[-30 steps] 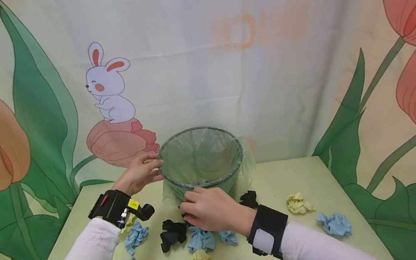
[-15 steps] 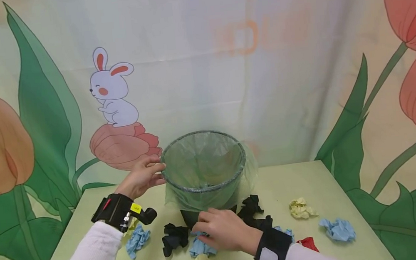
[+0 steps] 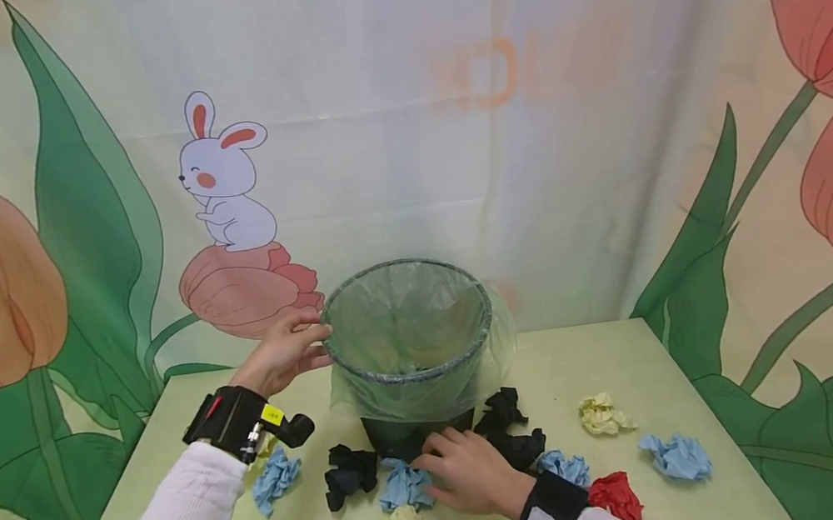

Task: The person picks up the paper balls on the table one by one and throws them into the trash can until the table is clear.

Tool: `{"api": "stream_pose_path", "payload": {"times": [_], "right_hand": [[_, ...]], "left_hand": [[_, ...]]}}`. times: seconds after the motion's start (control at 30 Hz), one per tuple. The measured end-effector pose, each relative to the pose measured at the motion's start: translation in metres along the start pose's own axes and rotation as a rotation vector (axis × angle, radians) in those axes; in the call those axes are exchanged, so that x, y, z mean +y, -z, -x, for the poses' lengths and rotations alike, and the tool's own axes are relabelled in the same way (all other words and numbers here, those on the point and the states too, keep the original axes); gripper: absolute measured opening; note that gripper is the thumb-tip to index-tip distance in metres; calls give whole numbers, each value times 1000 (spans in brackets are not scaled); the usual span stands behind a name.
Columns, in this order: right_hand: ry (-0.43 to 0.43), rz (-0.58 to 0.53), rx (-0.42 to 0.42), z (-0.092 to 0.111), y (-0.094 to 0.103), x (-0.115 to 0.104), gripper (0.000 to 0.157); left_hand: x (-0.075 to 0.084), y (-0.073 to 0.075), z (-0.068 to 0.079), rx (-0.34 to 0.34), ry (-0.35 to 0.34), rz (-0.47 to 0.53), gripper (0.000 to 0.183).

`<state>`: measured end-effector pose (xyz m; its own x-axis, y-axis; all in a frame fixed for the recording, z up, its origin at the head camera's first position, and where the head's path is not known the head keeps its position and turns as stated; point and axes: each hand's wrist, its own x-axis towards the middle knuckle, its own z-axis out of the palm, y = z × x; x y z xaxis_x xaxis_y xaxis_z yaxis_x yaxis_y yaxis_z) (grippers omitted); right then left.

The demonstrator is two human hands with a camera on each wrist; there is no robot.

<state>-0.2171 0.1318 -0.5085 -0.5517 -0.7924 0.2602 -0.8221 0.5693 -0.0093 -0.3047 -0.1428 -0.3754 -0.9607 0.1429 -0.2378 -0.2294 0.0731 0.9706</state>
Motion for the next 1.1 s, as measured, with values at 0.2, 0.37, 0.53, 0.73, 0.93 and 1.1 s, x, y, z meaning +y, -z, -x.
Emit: {"api": "stream_pose_path", "payload": {"times": [0.2,0.37,0.53,0.73,0.93,1.1], "right_hand": [[-35,22,-10,9,-17,8,32],[-67,12,-10,15,-28,13,36],[-90,21,-6,19,-39,15,34],[-143,-21,-51,23,-49,16,35],[-208,-82,-88,24,-61,16,36],[-240,-92,-104,27,-67,15,38]], "left_hand": [[0,0,-1,2,4,2,48],[-1,1,-1,8,4,5,48],[-1,1,-2,6,2,5,48],[-1,2,-3,-11,3,10,48],[-1,2,-3,-11,4,13,49],[-2,1,-2,-4,8,14,48]]}}
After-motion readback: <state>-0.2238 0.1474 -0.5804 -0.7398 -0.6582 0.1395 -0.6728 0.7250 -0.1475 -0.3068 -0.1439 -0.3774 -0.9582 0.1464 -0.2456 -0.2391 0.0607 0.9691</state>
